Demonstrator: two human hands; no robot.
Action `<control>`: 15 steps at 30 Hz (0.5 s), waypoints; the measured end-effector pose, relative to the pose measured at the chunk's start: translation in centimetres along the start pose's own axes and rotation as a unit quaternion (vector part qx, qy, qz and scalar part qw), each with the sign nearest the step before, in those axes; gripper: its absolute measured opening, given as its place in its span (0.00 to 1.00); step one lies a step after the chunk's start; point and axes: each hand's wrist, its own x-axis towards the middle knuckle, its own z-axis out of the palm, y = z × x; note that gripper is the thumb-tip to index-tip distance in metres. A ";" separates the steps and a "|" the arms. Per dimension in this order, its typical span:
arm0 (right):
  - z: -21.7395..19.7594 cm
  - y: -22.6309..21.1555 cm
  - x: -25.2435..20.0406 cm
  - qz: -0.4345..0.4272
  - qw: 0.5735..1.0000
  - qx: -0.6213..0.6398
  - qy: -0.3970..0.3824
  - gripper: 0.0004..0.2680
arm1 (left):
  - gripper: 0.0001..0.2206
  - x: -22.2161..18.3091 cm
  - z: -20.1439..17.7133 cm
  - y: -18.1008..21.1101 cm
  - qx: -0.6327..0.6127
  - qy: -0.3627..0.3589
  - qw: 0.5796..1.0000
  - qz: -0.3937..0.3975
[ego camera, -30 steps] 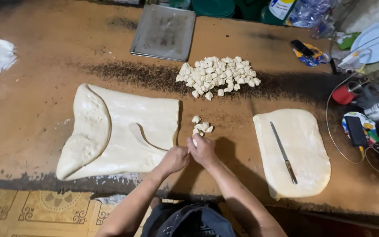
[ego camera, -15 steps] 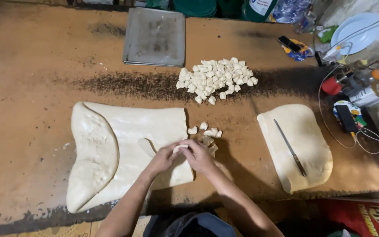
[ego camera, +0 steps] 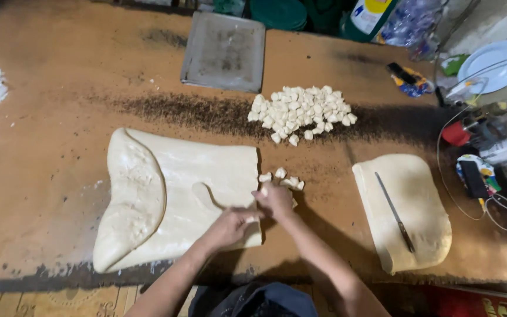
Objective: Cutting and portioning dough into small pieces for baking
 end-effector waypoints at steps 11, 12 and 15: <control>0.1 -0.7 -2.5 -0.335 0.882 0.313 0.109 0.01 | 0.26 0.7 2.0 -12.5 0.078 0.070 0.994 -0.017; -1.9 -0.9 -3.1 -0.309 0.889 0.316 0.122 0.02 | 0.24 0.7 1.6 -12.4 0.140 0.014 0.980 -0.139; -1.7 0.6 -4.0 -0.346 0.888 0.271 0.133 0.13 | 0.06 0.1 5.2 -13.6 0.125 0.067 0.975 -0.174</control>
